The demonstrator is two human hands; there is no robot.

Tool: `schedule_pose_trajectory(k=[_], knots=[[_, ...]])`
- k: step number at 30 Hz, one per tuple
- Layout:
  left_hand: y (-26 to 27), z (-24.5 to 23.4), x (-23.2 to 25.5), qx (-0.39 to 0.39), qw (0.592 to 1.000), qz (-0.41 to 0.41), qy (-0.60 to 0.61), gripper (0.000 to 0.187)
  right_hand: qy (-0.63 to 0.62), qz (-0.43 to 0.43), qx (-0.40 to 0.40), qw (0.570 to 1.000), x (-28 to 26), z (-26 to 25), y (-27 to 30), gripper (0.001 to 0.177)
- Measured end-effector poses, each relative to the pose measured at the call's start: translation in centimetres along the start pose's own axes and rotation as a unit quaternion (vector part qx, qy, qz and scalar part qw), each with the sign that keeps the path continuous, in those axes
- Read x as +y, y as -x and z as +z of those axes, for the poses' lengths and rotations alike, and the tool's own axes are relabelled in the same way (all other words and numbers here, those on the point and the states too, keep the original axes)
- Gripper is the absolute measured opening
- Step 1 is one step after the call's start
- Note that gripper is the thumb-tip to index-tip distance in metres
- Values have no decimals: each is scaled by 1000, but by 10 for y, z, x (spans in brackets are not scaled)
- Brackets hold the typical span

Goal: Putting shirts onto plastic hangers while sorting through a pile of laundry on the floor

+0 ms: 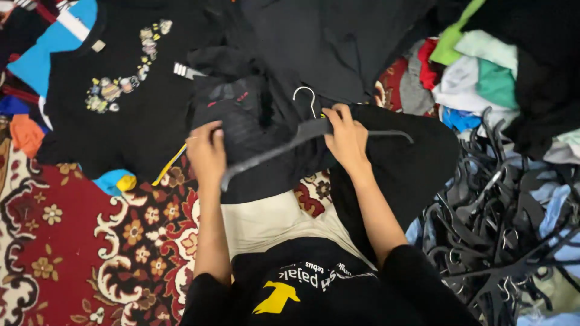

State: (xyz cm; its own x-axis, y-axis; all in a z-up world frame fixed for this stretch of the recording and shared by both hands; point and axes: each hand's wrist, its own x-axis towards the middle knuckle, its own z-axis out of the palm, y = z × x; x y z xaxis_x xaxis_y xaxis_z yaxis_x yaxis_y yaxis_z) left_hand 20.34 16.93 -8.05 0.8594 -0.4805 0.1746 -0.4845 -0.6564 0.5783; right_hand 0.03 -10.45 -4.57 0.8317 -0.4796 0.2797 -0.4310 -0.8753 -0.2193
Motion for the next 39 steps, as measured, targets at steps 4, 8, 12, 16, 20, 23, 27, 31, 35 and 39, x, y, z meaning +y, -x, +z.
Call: schedule_pose_trajectory(k=[4, 8, 12, 16, 20, 23, 27, 31, 35, 39], knots=[[16, 2, -63, -11, 984, -171, -41, 35, -51, 42, -74, 995, -21, 34, -25, 51], [31, 35, -131, -266, 918, -295, -17, 64, -67, 92, -143, 983, -22, 52, -22, 46], [46, 72, -195, -23, 942, -276, 189, 32, -27, 102, -165, 981, -11, 14, -17, 48], [28, -6, -106, -2, 844, -315, 434, 18, -4, 105, -173, 979, 8, -48, -11, 47], [29, -48, -43, 21, 785, -283, 551, 13, -47, 139, -207, 967, 9, -113, -8, 54], [35, -75, -5, 23, 767, -225, 600, 15, -38, 152, -204, 966, 25, -134, 8, 54], [41, -111, 49, -13, 737, -119, 665, 25, 24, 158, -218, 963, 57, -154, 41, 45], [31, -116, 72, -70, 697, -52, 712, 30, 56, 180, -199, 962, 62, -190, 52, 48], [-32, -87, 111, -34, 754, -83, 650, 38, 75, 193, -76, 975, 88, -171, 38, 43], [-106, -49, 113, 3, 801, 28, 598, 32, 25, 174, 93, 980, 106, -140, 7, 48]])
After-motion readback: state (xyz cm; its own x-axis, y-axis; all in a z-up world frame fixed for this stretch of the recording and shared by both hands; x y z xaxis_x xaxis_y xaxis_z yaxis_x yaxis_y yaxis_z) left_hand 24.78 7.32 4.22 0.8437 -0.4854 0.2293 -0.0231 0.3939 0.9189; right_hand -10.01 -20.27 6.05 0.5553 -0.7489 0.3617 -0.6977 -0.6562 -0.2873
